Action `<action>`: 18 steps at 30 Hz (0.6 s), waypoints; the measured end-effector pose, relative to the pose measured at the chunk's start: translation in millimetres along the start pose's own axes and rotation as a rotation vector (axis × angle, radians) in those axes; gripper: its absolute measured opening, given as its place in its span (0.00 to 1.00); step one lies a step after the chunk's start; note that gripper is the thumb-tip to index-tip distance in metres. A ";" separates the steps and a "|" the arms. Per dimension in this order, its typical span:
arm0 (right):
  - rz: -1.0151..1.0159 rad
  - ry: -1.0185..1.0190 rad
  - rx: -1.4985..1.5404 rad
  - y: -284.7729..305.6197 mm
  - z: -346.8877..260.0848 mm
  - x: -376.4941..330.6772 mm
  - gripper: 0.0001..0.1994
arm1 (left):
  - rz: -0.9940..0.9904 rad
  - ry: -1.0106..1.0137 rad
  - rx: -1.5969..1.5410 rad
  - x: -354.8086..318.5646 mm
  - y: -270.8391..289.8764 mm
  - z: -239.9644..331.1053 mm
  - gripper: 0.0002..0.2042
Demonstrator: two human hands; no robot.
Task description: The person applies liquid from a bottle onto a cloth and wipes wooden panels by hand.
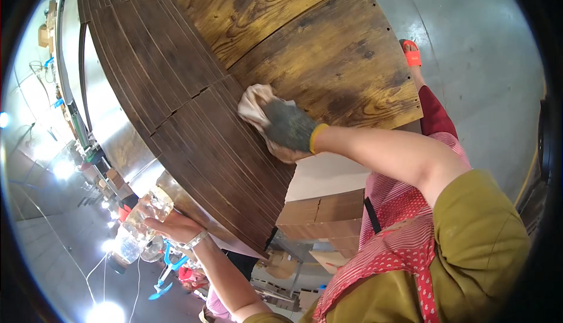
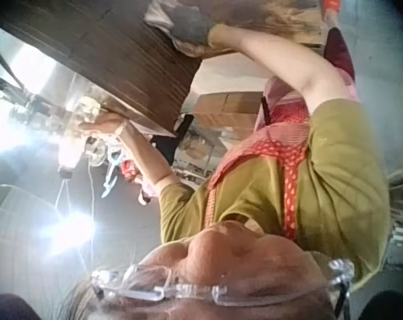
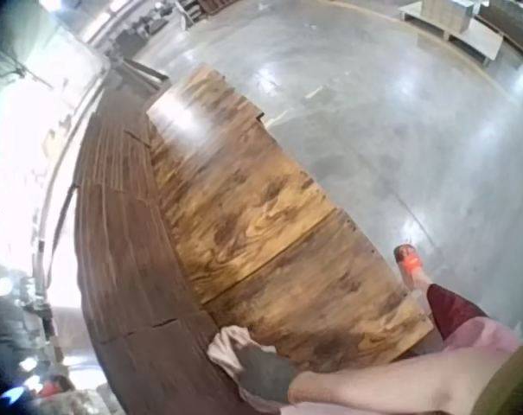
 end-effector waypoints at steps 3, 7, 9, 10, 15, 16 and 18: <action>-0.058 0.477 -0.225 -13.4 5.4 -64.7 0.18 | -0.001 -0.045 0.001 3.8 -1.4 -0.9 0.31; 0.224 0.394 0.529 -21.9 51.3 -13.4 0.15 | -0.028 -0.016 -0.007 2.4 -13.3 -1.4 0.31; -0.031 0.072 0.185 33.6 -46.5 12.0 0.10 | 0.001 -0.019 0.025 5.2 4.6 -1.4 0.31; 0.034 0.264 0.114 44.1 -67.8 40.0 0.09 | -0.011 -0.032 0.024 5.1 -3.4 -0.3 0.31; 0.257 0.615 -0.238 -18.3 -42.7 -39.1 0.28 | 0.007 -0.033 0.009 2.1 -5.9 2.1 0.30; 0.088 0.499 -0.421 -50.2 5.4 -64.4 0.28 | 0.002 -0.033 0.002 2.7 -7.8 1.7 0.30; 0.061 0.673 -0.401 -121.5 130.6 -110.8 0.30 | -0.009 -0.006 -0.051 0.7 -16.6 3.0 0.29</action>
Point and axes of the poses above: each hand's wrist, its own x-axis towards the middle knuckle, its own y-axis out of the back of the hand, z = x × y, the point moved 7 cm from there along x, towards the middle knuckle, and after that the axes turned 3 degrees about z, right-handed, at the moved point
